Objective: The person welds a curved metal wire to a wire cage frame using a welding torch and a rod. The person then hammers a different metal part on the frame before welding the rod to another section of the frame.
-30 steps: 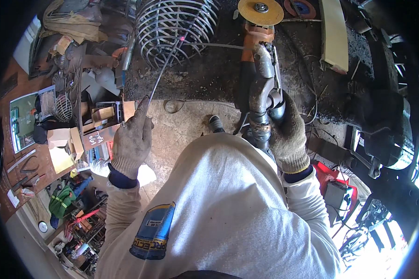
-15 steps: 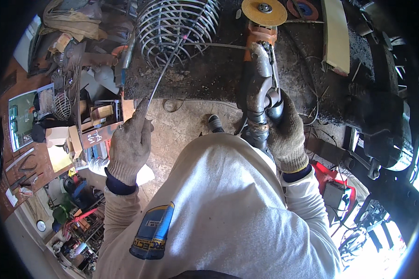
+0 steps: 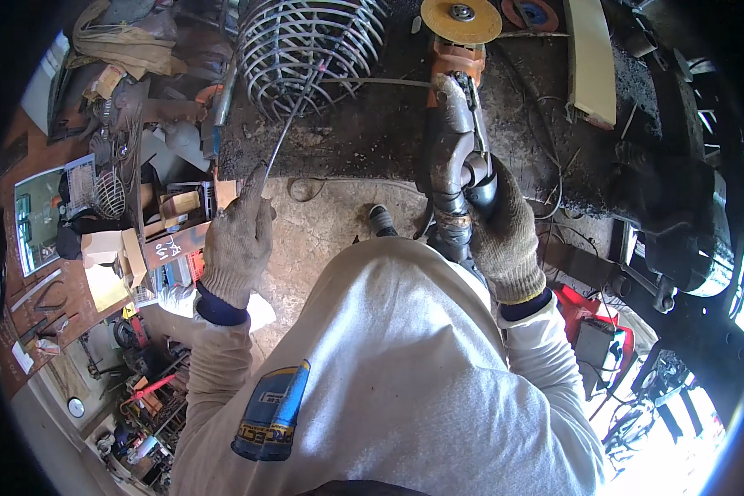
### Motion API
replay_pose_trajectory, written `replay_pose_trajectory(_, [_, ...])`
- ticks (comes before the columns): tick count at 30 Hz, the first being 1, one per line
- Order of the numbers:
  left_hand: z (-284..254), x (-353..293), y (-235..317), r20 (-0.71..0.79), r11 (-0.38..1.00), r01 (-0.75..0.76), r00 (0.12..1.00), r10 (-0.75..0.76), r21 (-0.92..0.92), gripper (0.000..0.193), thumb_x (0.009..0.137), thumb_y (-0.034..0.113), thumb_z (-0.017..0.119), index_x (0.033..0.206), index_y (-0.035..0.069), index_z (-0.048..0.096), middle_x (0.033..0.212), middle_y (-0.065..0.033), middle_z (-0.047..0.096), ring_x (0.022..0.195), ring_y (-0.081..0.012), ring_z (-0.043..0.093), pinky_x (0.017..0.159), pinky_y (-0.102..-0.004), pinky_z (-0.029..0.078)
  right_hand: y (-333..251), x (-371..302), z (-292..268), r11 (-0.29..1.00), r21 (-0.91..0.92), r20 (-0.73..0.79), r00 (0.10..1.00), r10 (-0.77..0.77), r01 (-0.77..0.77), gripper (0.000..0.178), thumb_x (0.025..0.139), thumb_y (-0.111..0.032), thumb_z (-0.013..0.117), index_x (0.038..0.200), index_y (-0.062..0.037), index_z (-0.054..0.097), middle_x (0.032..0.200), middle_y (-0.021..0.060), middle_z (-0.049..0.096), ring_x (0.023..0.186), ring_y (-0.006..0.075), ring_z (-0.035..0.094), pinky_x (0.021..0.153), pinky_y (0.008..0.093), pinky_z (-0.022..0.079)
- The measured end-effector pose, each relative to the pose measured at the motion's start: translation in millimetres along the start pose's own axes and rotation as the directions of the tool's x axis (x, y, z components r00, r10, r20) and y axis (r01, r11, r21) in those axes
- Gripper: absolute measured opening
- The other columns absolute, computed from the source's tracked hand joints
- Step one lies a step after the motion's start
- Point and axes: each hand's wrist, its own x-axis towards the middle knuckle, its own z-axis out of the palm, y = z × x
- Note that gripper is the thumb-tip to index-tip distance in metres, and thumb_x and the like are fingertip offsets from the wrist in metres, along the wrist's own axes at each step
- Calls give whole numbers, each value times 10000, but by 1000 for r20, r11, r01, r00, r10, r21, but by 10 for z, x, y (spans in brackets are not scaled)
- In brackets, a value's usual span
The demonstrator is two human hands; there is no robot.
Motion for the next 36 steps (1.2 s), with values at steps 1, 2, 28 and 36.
replay_pose_trajectory(1, [-15, 14, 10, 37, 998, 44, 998, -43, -52, 554, 953, 152, 594, 1465, 14, 434, 997, -166, 669, 799, -273, 657, 641, -398, 525, 11, 7, 9, 998, 59, 2, 1000, 1, -1, 593, 855, -88, 767, 1377, -17, 494, 1185, 94, 655, 1041, 165, 640, 918, 336, 518])
replay_pose_trajectory(2, [16, 11, 1, 37, 998, 46, 998, -44, -52, 554, 953, 152, 594, 1465, 14, 434, 997, -166, 669, 799, -273, 657, 641, -398, 525, 30, 16, 11, 998, 58, 4, 1000, 0, -1, 593, 855, -88, 767, 1377, -17, 494, 1185, 94, 655, 1041, 165, 640, 918, 336, 518])
replay_pose_trajectory(28, [91, 16, -59, -48, 971, 23, 998, -36, -238, 541, 941, 153, 597, 1457, 51, 469, 1076, -168, 698, 823, -282, 695, 653, -395, 552, 3, 110, 56, 999, -22, 40, 998, -43, 44, 613, 859, -80, 768, 1396, -13, 478, 1225, 118, 655, 1078, 181, 642, 953, 343, 512])
replay_pose_trajectory(36, [200, 6, -102, -244, 974, -118, 967, 69, -193, 494, 979, 131, 556, 1466, 102, 482, 811, -73, 717, 734, -243, 710, 661, -380, 556, -14, 105, 69, 999, 34, 45, 998, -42, 41, 605, 856, -62, 760, 1392, -16, 481, 1197, 109, 664, 1051, 173, 649, 933, 341, 522])
